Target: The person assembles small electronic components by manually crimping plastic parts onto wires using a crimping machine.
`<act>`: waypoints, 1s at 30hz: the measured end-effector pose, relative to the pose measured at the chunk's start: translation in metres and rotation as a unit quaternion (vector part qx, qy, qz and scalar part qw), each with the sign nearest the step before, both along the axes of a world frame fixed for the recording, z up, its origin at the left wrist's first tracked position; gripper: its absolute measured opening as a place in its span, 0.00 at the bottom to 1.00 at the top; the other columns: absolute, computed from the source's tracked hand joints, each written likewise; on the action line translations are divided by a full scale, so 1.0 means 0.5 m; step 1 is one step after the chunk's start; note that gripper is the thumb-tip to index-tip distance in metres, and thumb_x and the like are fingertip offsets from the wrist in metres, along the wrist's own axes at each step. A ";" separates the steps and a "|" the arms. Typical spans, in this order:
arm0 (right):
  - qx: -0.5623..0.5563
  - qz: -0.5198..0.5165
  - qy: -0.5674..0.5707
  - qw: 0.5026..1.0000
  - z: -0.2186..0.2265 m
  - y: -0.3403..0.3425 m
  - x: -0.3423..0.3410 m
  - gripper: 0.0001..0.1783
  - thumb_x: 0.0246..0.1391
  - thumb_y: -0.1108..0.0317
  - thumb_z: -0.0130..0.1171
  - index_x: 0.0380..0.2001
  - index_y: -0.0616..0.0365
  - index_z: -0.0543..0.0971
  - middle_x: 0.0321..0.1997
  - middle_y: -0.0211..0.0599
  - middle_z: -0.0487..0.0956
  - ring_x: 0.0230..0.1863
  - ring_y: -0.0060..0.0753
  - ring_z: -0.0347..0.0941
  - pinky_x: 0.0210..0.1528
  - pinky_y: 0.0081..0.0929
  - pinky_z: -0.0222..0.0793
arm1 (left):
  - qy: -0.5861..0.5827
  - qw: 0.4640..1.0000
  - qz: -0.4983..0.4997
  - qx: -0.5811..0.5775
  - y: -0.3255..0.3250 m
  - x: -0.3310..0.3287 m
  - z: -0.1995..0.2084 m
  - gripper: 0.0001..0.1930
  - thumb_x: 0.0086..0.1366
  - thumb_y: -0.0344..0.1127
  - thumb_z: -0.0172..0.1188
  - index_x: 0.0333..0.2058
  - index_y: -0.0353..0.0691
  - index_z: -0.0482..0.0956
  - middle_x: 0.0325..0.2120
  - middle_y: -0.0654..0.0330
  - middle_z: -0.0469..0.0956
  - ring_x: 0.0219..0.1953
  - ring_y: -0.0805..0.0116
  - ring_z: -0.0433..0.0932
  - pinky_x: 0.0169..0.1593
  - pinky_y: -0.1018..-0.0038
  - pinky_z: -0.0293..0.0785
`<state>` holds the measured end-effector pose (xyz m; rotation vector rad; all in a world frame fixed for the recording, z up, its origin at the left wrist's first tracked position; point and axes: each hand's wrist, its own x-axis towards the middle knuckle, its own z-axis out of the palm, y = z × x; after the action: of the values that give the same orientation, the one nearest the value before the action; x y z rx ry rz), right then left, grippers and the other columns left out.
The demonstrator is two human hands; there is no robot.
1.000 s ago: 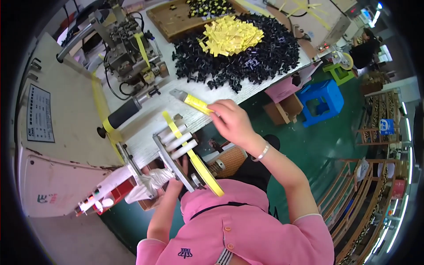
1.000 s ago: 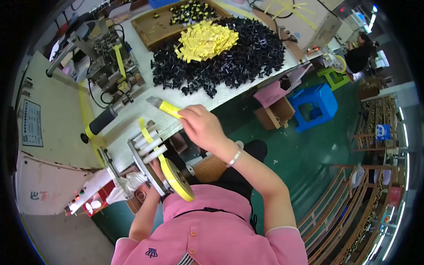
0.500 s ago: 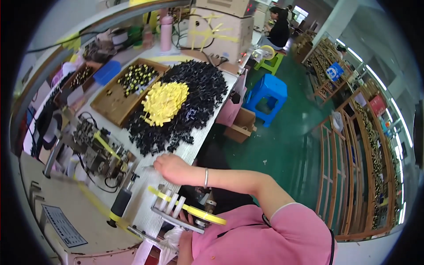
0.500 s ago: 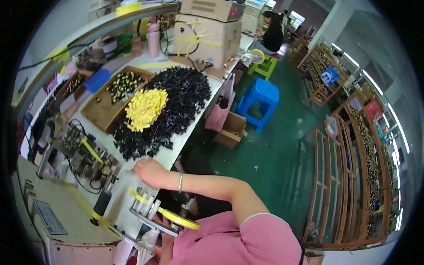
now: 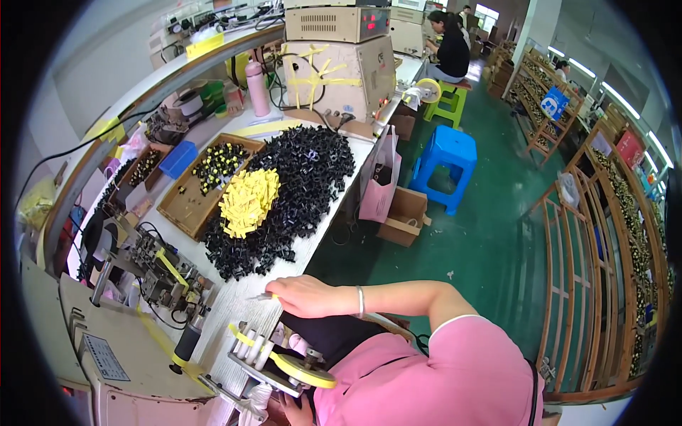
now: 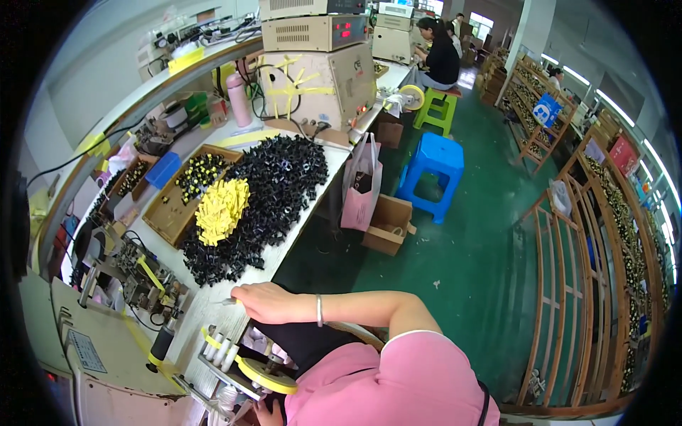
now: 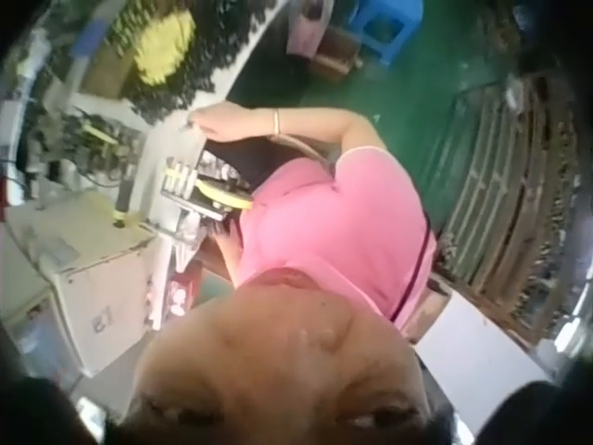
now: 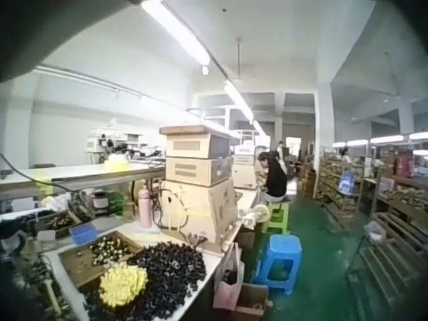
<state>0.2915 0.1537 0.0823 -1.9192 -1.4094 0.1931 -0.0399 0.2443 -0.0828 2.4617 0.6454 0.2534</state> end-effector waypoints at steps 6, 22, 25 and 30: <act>0.068 -0.063 0.074 0.993 0.014 -0.148 0.009 0.09 0.50 0.67 0.55 0.32 0.59 0.70 0.26 0.44 0.74 0.29 0.51 0.73 0.30 0.43 0.66 | -0.017 0.997 -0.067 -0.044 -0.073 0.010 0.091 0.19 0.62 0.33 0.54 0.50 0.32 0.70 0.46 0.41 0.71 0.48 0.43 0.70 0.51 0.59 0.67; 0.083 -0.045 0.343 0.935 0.119 -0.120 0.064 0.14 0.60 0.64 0.53 0.23 0.60 0.74 0.16 0.25 0.71 0.14 0.10 0.60 0.17 0.12 0.55 | -0.053 0.967 -0.144 -0.206 -0.007 0.122 0.510 0.10 0.58 0.28 0.57 0.39 0.33 0.76 0.34 0.53 0.78 0.37 0.57 0.77 0.40 0.68 0.72; 0.114 0.019 0.235 0.965 0.117 -0.060 0.060 0.14 0.59 0.61 0.54 0.24 0.60 0.76 0.19 0.25 0.72 0.21 0.11 0.60 0.25 0.15 0.57 | -0.116 0.992 -0.046 -0.010 0.033 0.175 0.517 0.11 0.57 0.28 0.58 0.40 0.34 0.76 0.36 0.51 0.78 0.40 0.54 0.76 0.44 0.66 0.71; 0.097 0.041 0.322 0.941 0.122 0.047 0.046 0.14 0.60 0.62 0.53 0.23 0.59 0.74 0.12 0.18 0.61 0.13 0.09 0.52 0.15 0.14 0.46 | -0.231 0.952 0.014 0.200 0.145 0.324 0.475 0.15 0.54 0.31 0.61 0.41 0.35 0.75 0.37 0.51 0.76 0.43 0.52 0.74 0.48 0.62 0.67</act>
<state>0.3142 0.1772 0.1433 -1.4431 -1.0144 0.6342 0.1222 0.3167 0.1545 2.6231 0.4534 1.0243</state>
